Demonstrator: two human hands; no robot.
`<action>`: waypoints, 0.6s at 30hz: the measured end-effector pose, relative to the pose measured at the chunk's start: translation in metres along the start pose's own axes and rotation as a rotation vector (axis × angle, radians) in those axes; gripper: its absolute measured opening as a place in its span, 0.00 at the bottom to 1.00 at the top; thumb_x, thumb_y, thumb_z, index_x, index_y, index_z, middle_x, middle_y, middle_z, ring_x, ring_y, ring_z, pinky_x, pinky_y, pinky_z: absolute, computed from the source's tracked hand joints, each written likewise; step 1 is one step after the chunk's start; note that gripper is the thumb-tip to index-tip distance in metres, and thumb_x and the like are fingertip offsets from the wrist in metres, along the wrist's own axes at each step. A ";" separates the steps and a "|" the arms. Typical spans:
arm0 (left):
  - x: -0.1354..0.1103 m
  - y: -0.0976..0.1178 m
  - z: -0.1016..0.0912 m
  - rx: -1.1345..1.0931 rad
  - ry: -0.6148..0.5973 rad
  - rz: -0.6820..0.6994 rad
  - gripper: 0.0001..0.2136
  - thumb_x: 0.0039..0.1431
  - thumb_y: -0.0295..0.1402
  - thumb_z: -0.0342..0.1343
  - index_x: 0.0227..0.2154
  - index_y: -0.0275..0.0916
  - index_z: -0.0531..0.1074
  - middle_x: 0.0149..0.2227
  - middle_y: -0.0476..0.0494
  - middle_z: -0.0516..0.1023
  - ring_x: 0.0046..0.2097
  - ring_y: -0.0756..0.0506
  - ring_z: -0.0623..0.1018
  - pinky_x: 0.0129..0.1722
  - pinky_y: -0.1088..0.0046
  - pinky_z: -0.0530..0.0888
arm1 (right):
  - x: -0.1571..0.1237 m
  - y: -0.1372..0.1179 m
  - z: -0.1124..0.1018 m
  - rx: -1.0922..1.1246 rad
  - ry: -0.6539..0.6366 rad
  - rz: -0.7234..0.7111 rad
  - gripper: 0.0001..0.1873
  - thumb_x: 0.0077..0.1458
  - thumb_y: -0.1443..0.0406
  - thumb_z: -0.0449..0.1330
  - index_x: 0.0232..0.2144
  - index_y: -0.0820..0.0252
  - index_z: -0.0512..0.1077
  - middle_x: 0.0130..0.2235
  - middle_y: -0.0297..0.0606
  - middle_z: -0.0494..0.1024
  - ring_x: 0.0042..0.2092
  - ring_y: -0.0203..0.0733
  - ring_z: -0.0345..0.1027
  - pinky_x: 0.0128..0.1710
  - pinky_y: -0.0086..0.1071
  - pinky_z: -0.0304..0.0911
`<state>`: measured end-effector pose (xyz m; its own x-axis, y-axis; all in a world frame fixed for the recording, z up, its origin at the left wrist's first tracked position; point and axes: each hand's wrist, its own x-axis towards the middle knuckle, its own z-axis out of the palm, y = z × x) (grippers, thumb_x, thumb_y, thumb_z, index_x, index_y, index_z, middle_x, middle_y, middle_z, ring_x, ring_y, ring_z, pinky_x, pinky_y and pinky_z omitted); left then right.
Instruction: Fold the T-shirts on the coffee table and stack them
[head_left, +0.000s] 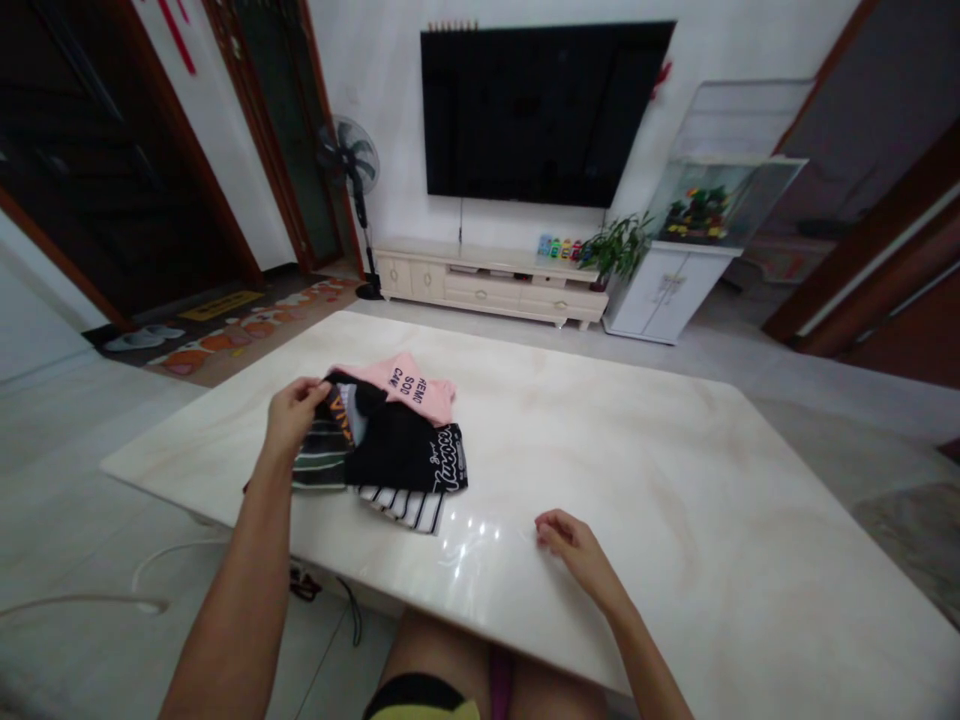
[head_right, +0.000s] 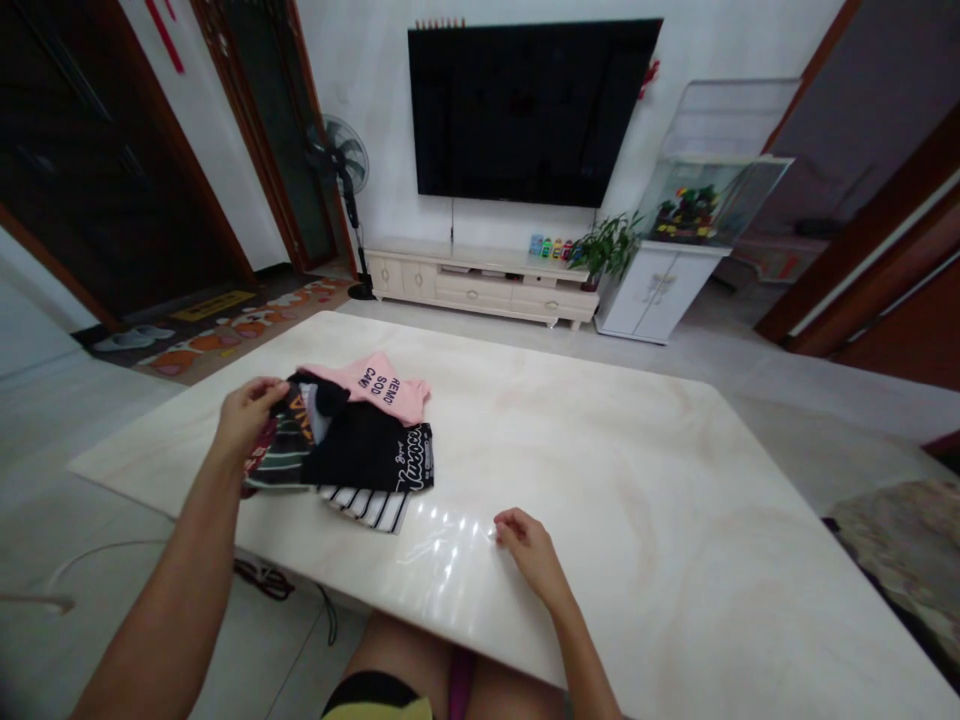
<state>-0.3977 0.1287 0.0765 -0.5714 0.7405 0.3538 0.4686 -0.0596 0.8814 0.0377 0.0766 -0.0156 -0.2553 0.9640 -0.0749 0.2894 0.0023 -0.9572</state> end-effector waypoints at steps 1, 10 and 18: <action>0.008 0.027 0.004 -0.132 0.050 0.069 0.09 0.47 0.38 0.56 0.27 0.37 0.70 0.23 0.53 0.69 0.27 0.51 0.70 0.29 0.77 0.69 | 0.001 0.000 -0.001 0.009 0.007 -0.003 0.15 0.47 0.53 0.57 0.27 0.59 0.70 0.26 0.35 0.72 0.30 0.40 0.67 0.33 0.33 0.62; 0.023 0.191 0.027 -0.183 0.253 0.752 0.05 0.56 0.28 0.55 0.31 0.31 0.68 0.27 0.54 0.64 0.29 0.57 0.67 0.31 0.83 0.63 | -0.004 0.001 -0.010 0.050 0.052 -0.032 0.14 0.49 0.54 0.57 0.28 0.59 0.70 0.29 0.36 0.72 0.33 0.41 0.68 0.36 0.35 0.64; 0.017 0.182 0.038 -0.084 0.383 0.631 0.01 0.60 0.26 0.48 0.34 0.35 0.63 0.25 0.56 0.61 0.26 0.56 0.63 0.28 0.82 0.61 | -0.012 0.004 -0.014 0.051 0.064 -0.036 0.13 0.49 0.55 0.57 0.29 0.59 0.70 0.30 0.36 0.72 0.34 0.41 0.68 0.37 0.35 0.64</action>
<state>-0.2965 0.1559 0.2315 -0.4126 0.2639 0.8718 0.7414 -0.4587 0.4898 0.0549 0.0692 -0.0142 -0.2051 0.9785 -0.0235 0.2336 0.0256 -0.9720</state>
